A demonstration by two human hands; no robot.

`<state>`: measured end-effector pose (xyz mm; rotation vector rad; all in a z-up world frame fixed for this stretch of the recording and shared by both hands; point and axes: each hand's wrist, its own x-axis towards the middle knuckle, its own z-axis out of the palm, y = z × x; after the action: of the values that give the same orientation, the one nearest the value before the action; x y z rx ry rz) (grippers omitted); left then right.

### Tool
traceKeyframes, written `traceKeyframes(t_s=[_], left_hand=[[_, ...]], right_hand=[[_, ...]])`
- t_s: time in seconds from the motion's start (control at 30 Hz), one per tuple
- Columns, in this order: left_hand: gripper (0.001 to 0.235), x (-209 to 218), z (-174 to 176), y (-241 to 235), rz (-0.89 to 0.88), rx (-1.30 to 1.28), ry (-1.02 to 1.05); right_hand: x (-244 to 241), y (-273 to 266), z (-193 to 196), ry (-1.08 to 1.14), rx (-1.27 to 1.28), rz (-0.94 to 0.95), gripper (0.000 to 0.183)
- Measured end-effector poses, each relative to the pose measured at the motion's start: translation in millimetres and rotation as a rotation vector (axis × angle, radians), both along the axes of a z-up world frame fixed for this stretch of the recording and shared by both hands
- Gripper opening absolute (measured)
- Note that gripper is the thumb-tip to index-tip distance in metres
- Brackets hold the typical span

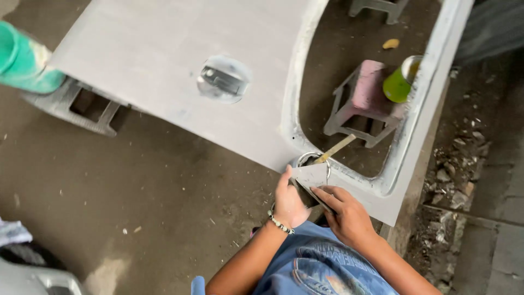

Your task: The person uses a putty knife to scoop a grey substance from a can and applies it to the edges of a white car door. They then use a sanding block to smooth the applied substance along the door's frame and edges.

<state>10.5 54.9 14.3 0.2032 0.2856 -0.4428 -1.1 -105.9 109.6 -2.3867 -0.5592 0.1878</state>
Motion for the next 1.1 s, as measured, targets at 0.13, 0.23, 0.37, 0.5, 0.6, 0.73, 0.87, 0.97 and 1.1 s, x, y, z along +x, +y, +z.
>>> traceKeyframes(t_s=[0.13, 0.23, 0.37, 0.5, 0.6, 0.73, 0.87, 0.97, 1.1], left_hand=[[0.088, 13, 36, 2, 0.001, -0.058, 0.001], [0.096, 17, 27, 3, 0.005, -0.130, 0.055], [0.083, 18, 10, 0, -0.040, -0.051, 0.032], [0.074, 11, 20, -7, -0.023, 0.014, -0.032], [0.069, 0, -21, -13, -0.012, 0.004, -0.020], [0.074, 9, -3, -14, 0.007, 0.063, -0.067], [0.072, 12, -2, -21, 0.095, 0.179, -0.029], [0.066, 0, -24, -31, 0.043, 0.187, -0.040], [0.061, -13, -58, -25, 0.010, 0.081, -0.135]], right_hand=[[-1, 1, 12, -0.004, -0.006, -0.058, 0.061], [-3, 0, 17, 0.008, 0.010, -0.022, 0.057], [2, 2, 12, -0.063, -0.003, 0.060, 0.061], [4, 5, 11, -0.047, -0.054, 0.041, 0.065], [6, 1, 1, -0.092, -0.061, 0.018, 0.067], [1, -4, -6, -0.034, -0.071, 0.001, 0.068], [-5, 0, -12, 0.000, -0.055, 0.045, 0.068], [4, -3, -23, -0.013, -0.097, -0.027, 0.065], [6, -8, -27, -0.027, -0.089, -0.102, 0.063]])
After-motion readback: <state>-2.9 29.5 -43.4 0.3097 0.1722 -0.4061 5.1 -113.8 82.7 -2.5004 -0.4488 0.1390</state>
